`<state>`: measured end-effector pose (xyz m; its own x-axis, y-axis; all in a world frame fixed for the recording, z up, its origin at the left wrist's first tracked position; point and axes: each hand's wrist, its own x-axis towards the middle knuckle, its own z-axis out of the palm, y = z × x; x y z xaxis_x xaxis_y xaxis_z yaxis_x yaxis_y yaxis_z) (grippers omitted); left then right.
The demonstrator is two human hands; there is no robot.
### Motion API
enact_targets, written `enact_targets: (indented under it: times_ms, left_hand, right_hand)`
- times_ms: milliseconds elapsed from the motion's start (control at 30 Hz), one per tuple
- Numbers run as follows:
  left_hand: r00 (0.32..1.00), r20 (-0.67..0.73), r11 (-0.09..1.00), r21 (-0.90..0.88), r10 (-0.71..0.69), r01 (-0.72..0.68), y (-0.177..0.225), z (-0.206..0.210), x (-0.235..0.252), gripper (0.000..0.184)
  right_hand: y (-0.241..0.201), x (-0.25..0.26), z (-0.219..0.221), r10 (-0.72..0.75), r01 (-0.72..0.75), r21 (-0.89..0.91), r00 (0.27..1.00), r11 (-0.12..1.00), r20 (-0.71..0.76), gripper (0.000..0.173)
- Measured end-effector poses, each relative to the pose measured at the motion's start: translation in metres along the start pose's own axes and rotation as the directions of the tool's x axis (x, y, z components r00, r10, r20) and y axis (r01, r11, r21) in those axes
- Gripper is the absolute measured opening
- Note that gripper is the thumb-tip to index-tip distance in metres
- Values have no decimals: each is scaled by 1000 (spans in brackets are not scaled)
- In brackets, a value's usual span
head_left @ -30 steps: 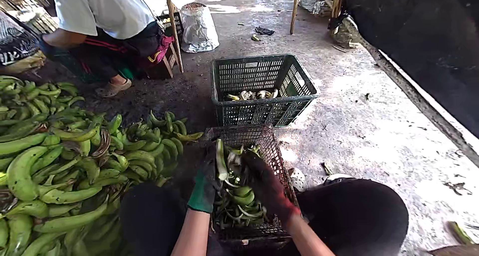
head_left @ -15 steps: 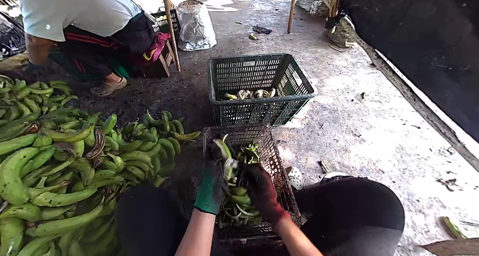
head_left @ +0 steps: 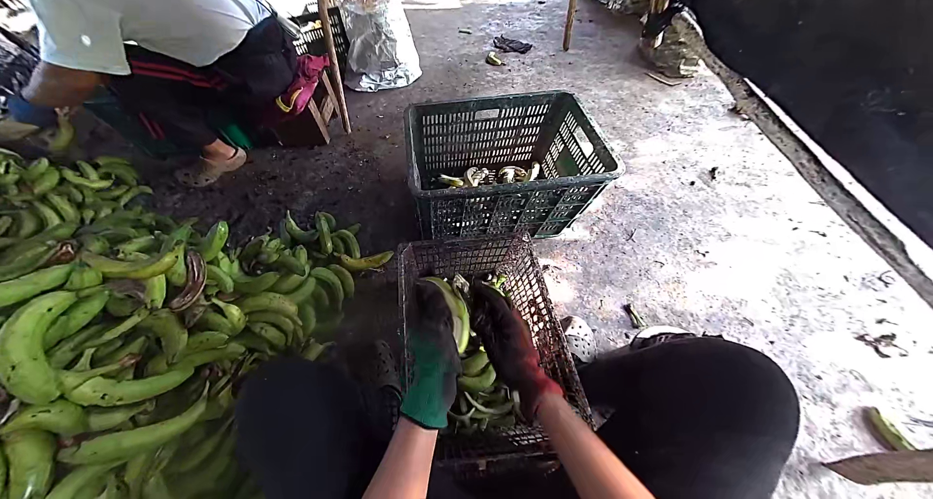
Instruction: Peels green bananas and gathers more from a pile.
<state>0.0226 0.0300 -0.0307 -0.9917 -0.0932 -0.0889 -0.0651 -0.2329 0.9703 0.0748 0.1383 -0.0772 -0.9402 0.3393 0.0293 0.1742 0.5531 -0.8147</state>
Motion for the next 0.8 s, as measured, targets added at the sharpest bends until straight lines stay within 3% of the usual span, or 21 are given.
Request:
enact_targets:
  times_ms: [67,200,267,367,500,633,733,800]
  left_hand:
    - [997,81,998,68,-9,3,6,-7,-1,36]
    - [987,-162,999,-46,10,-18,8,-7,15,38]
    - [978,-207,995,-93,5,-25,6,-5,20,38]
    - [998,-10,998,9,-66,66,13,-7,11,33]
    - [928,334,978,178,-164,108,10,-25,14,30]
    - [737,591,925,358,-328,125,12,-51,19,24]
    - [596,750,949,309,-286,66,9,-60,17,32]
    - [675,692,955,290,-254,61,1,-59,17,51]
  right_hand:
    - [-1,16,-19,-27,35,-79,995,996,98,49]
    - [-7,-13,-6,-129,127,-63,991,990,-27,50]
    - [-6,-31,13,-210,205,-52,970,977,-125,46]
    - [-7,-19,7,-235,223,-93,960,970,-153,45]
    - [-13,23,-31,-125,145,-175,985,974,119,43]
    - [-5,34,-36,-48,111,-170,941,979,336,43]
    - [8,38,-30,-21,57,-80,916,995,401,42]
    - [15,33,-26,-35,18,58,952,998,305,43]
